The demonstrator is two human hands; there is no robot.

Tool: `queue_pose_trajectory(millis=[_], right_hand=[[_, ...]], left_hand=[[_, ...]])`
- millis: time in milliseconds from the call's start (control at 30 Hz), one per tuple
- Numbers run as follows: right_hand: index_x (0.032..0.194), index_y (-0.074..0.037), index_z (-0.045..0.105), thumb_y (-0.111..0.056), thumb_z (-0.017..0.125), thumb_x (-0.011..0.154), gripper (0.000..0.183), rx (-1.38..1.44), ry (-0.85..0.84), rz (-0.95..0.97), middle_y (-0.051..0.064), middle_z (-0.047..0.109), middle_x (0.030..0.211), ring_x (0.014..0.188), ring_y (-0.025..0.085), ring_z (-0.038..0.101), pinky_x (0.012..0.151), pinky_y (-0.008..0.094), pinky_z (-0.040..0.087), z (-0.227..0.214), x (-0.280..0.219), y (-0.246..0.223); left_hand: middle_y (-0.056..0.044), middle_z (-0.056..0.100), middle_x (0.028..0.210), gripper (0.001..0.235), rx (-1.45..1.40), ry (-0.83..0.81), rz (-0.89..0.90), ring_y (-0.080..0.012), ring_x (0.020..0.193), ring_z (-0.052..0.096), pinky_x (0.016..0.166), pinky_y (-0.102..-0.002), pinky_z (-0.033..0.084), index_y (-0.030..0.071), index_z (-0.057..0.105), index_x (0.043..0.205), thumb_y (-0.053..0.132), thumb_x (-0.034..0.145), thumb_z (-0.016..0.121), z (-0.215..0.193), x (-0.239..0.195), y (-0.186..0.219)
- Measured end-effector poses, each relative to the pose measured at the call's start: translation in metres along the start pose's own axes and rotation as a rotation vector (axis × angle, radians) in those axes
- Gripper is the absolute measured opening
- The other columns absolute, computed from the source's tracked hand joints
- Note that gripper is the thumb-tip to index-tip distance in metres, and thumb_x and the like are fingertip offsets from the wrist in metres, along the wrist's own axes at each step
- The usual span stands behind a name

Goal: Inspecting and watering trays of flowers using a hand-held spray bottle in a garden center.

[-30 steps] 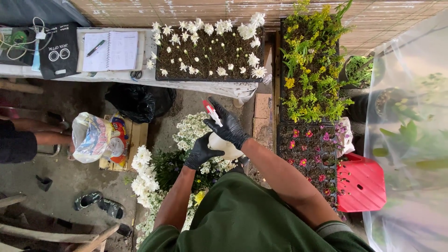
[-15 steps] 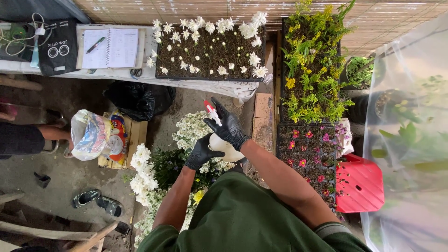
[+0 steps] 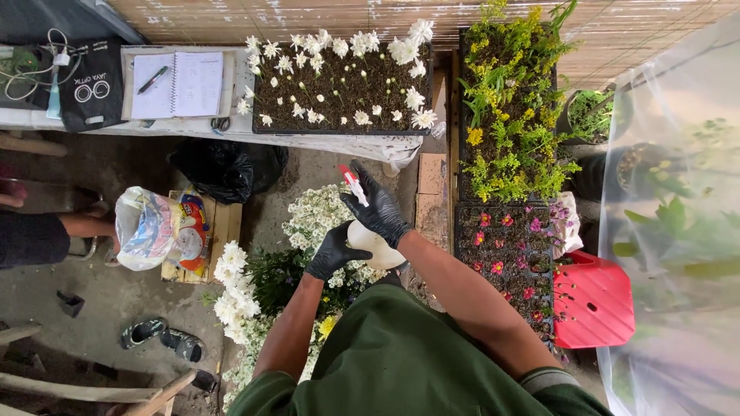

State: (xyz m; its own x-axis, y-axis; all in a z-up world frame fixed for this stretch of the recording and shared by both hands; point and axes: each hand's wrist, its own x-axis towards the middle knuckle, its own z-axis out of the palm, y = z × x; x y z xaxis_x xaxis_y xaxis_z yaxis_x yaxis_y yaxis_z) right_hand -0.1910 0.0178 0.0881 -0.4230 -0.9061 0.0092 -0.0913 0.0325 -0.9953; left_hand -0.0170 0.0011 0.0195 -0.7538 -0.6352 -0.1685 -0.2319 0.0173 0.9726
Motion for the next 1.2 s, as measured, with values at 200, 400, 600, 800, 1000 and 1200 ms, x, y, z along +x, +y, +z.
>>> queue_pose_trajectory(millis=[200, 400, 600, 800, 1000, 1200], right_hand=[[0.151, -0.028, 0.047, -0.032, 0.081, 0.083, 0.076, -0.293, 0.044, 0.169, 0.015, 0.078, 0.101, 0.099, 0.035, 0.074, 0.079, 0.048, 0.059, -0.002, 0.002, -0.023], [0.148, -0.033, 0.051, -0.037, 0.08, 0.082, 0.073, -0.363, 0.085, 0.227, 0.013, 0.078, 0.101, 0.1, 0.036, 0.072, 0.08, 0.049, 0.059, -0.014, -0.001, -0.03], [0.153, -0.024, 0.042, -0.025, 0.082, 0.082, 0.081, -0.235, 0.095, 0.141, 0.014, 0.078, 0.101, 0.1, 0.035, 0.074, 0.083, 0.046, 0.061, -0.022, 0.001, -0.02], [0.149, -0.009, 0.049, -0.015, 0.078, 0.087, 0.069, -0.075, 0.141, 0.08, 0.031, 0.066, 0.124, 0.115, 0.045, 0.064, 0.092, 0.049, 0.058, -0.041, -0.006, -0.013], [0.122, -0.007, 0.068, -0.028, 0.097, 0.07, 0.063, 0.043, 0.002, 0.399, 0.014, 0.075, 0.109, 0.105, 0.028, 0.072, 0.098, 0.039, 0.056, -0.068, -0.015, 0.065], [0.098, -0.013, 0.074, -0.051, 0.079, 0.082, 0.042, -0.471, 0.108, 0.531, 0.013, 0.077, 0.094, 0.102, 0.035, 0.071, 0.088, 0.043, 0.056, -0.087, -0.029, 0.051]], left_hand=[[-0.022, 0.074, 0.112, 0.075, -0.018, -0.077, 0.022, -0.0433, 0.114, 0.067, 0.101, -0.05, 0.049, -0.001, 0.068, 0.12, 0.027, 0.06, 0.103, 0.002, 0.007, -0.001], [-0.021, 0.075, 0.11, 0.074, -0.024, -0.101, 0.016, -0.0399, 0.113, 0.068, 0.1, -0.049, 0.05, 0.0, 0.069, 0.119, 0.025, 0.058, 0.103, 0.002, 0.016, -0.011], [-0.019, 0.075, 0.109, 0.074, -0.023, -0.133, 0.011, -0.0372, 0.113, 0.069, 0.101, -0.048, 0.049, 0.002, 0.069, 0.119, 0.024, 0.057, 0.103, 0.006, 0.024, 0.002], [-0.023, 0.074, 0.116, 0.074, -0.047, -0.191, -0.012, -0.0423, 0.117, 0.066, 0.103, -0.052, 0.047, 0.0, 0.067, 0.122, 0.026, 0.062, 0.102, 0.017, 0.027, 0.017], [-0.027, 0.071, 0.12, 0.083, -0.045, -0.292, -0.098, -0.0458, 0.121, 0.062, 0.106, -0.055, 0.045, -0.001, 0.066, 0.127, 0.028, 0.059, 0.104, 0.036, 0.029, -0.003], [-0.025, 0.069, 0.127, 0.084, -0.09, -0.439, -0.148, -0.0468, 0.124, 0.06, 0.109, -0.058, 0.042, 0.001, 0.067, 0.129, 0.03, 0.059, 0.103, 0.052, 0.04, 0.007]])
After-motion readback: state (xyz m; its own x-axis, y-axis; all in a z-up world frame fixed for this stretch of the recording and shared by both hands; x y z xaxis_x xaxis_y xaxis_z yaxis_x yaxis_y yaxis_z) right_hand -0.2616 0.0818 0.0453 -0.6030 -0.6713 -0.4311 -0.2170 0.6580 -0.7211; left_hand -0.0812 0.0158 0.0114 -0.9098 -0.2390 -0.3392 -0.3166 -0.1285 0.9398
